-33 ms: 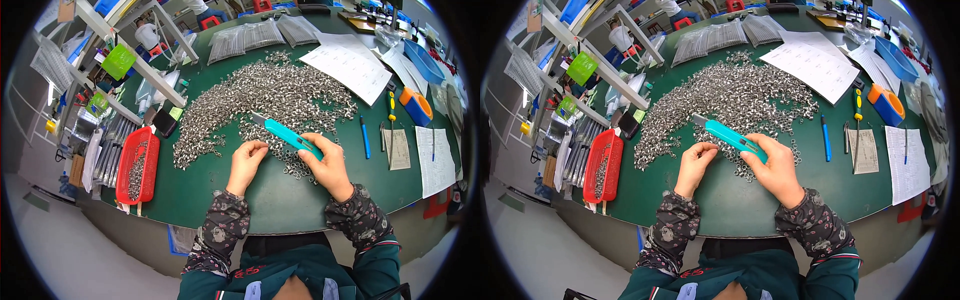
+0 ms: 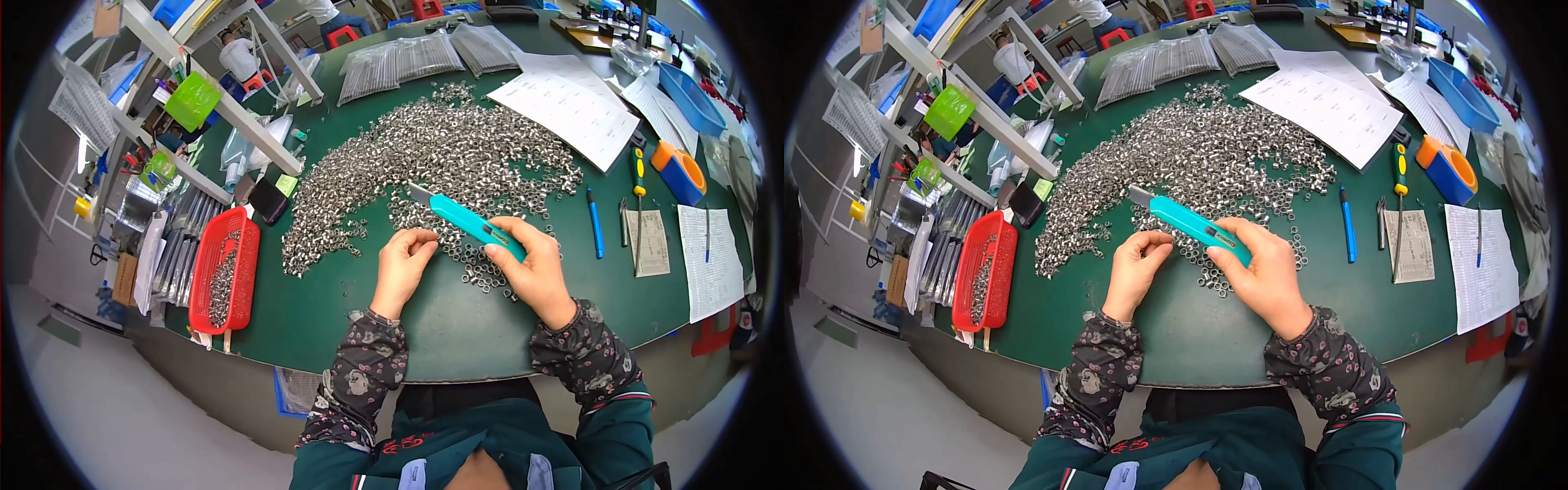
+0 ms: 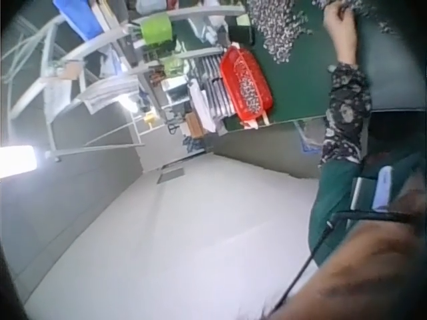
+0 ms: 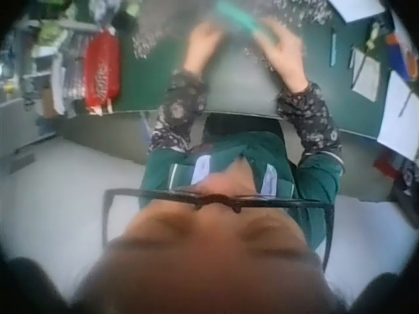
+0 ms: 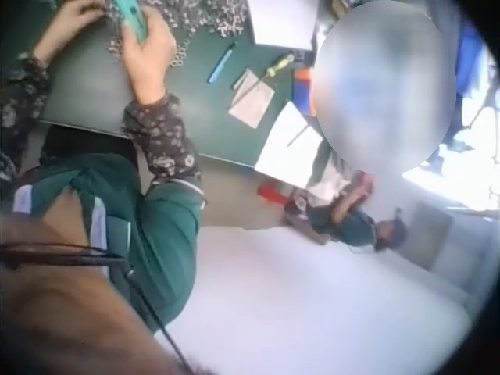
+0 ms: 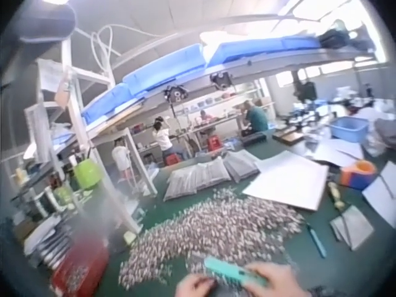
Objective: Manually inspecting and sorting small metal hardware components using a hand tool at an industrial workbench.
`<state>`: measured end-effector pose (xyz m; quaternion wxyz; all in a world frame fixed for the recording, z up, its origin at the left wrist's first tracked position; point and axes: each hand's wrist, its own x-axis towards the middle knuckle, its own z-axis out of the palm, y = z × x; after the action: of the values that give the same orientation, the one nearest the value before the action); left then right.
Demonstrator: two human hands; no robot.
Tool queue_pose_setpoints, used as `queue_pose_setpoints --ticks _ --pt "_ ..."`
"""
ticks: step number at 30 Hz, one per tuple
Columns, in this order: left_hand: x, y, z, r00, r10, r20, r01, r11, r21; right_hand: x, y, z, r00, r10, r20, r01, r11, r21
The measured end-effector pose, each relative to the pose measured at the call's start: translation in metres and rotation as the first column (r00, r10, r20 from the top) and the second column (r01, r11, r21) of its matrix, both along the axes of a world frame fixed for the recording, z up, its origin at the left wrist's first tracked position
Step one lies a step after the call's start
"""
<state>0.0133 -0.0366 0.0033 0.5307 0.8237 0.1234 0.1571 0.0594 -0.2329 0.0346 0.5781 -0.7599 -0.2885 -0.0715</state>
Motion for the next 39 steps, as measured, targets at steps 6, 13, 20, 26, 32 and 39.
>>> queue_pose_setpoints --ticks 6,13,20,26,32,39 --pt "0.003 -0.011 -0.001 0.995 -0.060 0.082 0.011 0.866 0.499 -0.001 -0.002 -0.001 1.000 0.003 0.013 -0.003 1.000 0.011" --pt "0.003 -0.006 0.000 0.997 -0.059 0.044 0.031 0.879 0.476 -0.001 0.000 0.000 1.000 0.007 0.023 -0.007 1.000 0.014" --pt "-0.011 0.025 0.005 0.981 -0.161 0.112 0.180 0.509 -0.842 -0.002 0.000 -0.004 1.000 0.022 0.022 -0.021 0.998 -0.053" --pt "-0.014 0.032 0.008 0.975 -0.110 0.191 0.220 0.421 -0.880 -0.004 0.003 -0.006 0.996 0.046 0.070 -0.039 0.993 -0.107" --pt "-0.014 0.036 0.004 0.966 -0.147 0.214 0.256 0.395 -0.882 -0.004 0.002 -0.005 0.995 0.094 -0.028 -0.098 0.971 -0.216" --pt "-0.014 0.033 0.011 0.978 -0.064 0.197 0.205 0.418 -0.885 -0.004 0.003 -0.006 0.991 0.097 -0.090 -0.118 0.959 -0.258"
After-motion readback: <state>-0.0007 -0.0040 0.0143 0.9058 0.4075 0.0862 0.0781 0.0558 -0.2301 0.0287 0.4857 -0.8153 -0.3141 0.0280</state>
